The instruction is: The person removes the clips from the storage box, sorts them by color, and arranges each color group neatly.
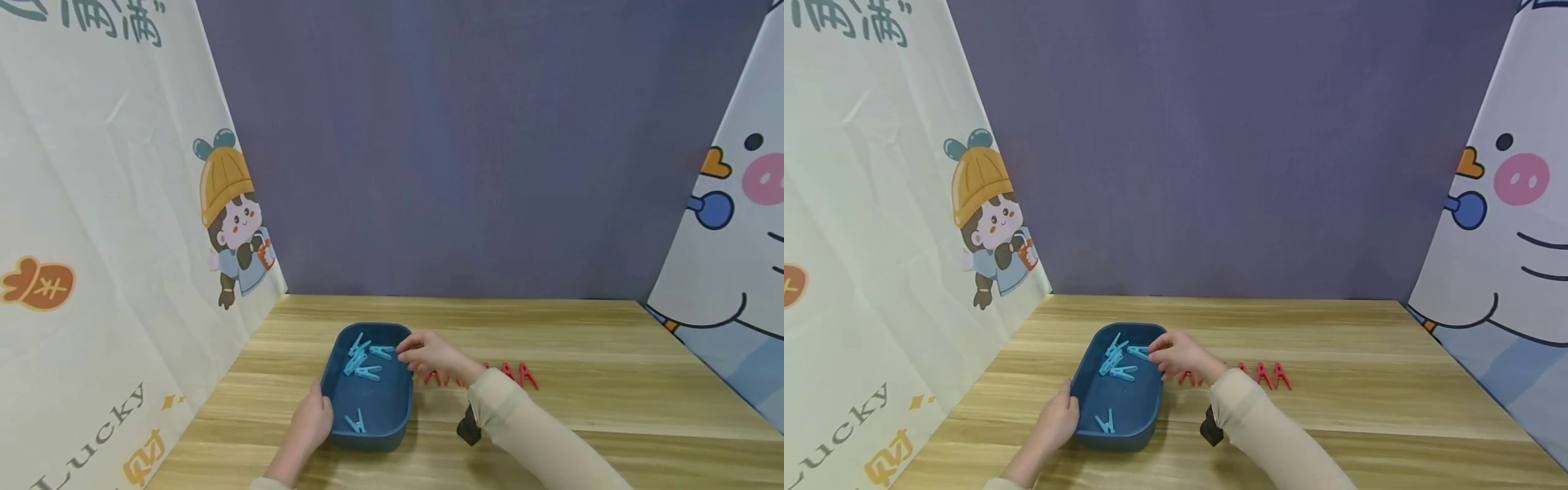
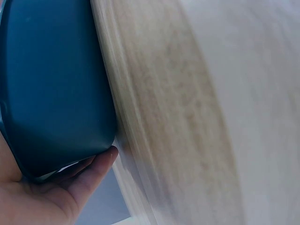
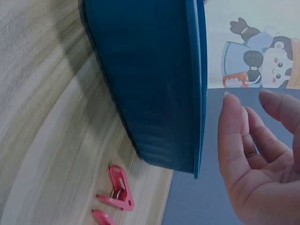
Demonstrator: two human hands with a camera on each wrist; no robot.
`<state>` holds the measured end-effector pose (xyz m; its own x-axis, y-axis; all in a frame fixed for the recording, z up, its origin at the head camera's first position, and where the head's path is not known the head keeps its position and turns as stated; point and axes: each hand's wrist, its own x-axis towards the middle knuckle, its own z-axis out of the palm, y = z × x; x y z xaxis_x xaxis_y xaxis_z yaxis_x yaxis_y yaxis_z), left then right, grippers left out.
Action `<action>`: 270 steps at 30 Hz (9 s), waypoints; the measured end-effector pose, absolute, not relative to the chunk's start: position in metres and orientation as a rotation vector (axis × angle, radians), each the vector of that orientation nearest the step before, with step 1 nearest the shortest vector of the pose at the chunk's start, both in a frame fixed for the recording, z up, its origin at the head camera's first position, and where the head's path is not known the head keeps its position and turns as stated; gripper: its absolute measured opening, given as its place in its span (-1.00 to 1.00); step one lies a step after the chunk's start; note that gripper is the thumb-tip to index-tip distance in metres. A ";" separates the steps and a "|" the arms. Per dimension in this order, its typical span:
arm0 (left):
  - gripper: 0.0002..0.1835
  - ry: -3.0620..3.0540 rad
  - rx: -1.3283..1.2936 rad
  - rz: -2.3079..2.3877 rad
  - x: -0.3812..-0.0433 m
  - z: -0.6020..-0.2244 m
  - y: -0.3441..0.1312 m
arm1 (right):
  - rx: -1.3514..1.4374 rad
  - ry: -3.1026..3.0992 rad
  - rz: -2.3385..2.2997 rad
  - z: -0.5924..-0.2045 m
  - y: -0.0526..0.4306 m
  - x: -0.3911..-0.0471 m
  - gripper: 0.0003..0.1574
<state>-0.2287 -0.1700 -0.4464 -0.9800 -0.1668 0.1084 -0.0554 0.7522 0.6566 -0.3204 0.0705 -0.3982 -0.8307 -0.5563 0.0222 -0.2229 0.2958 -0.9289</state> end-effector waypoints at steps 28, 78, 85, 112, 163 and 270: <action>-0.50 -2.760 0.133 -1.017 -0.228 -0.448 -0.171 | -0.723 2.118 -1.533 -0.406 0.024 -0.304 -0.72; -0.48 -2.791 0.162 -1.027 -0.228 -0.447 -0.171 | -1.004 2.202 -0.758 -0.429 -0.017 -0.279 -0.82; -0.48 -2.762 0.126 -0.996 -0.227 -0.447 -0.171 | -0.889 2.057 -0.941 -0.431 -0.014 -0.282 -0.83; -0.49 -2.759 0.144 -0.994 -0.228 -0.448 -0.171 | -0.792 2.030 -1.328 -0.433 -0.011 -0.278 -0.83; -0.50 -2.752 0.134 -0.985 -0.229 -0.450 -0.171 | -0.476 1.674 -1.984 -0.414 0.055 -0.302 -0.61; -0.49 -2.799 0.183 -1.047 -0.230 -0.449 -0.170 | -0.523 2.498 -1.530 -0.468 0.107 -0.294 -0.82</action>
<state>-0.2304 -0.1703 -0.4492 -0.9817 -0.1650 0.0951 -0.0620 0.7491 0.6596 -0.2937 0.1067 -0.4675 -0.9249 -0.3779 0.0409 -0.2082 0.4135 -0.8864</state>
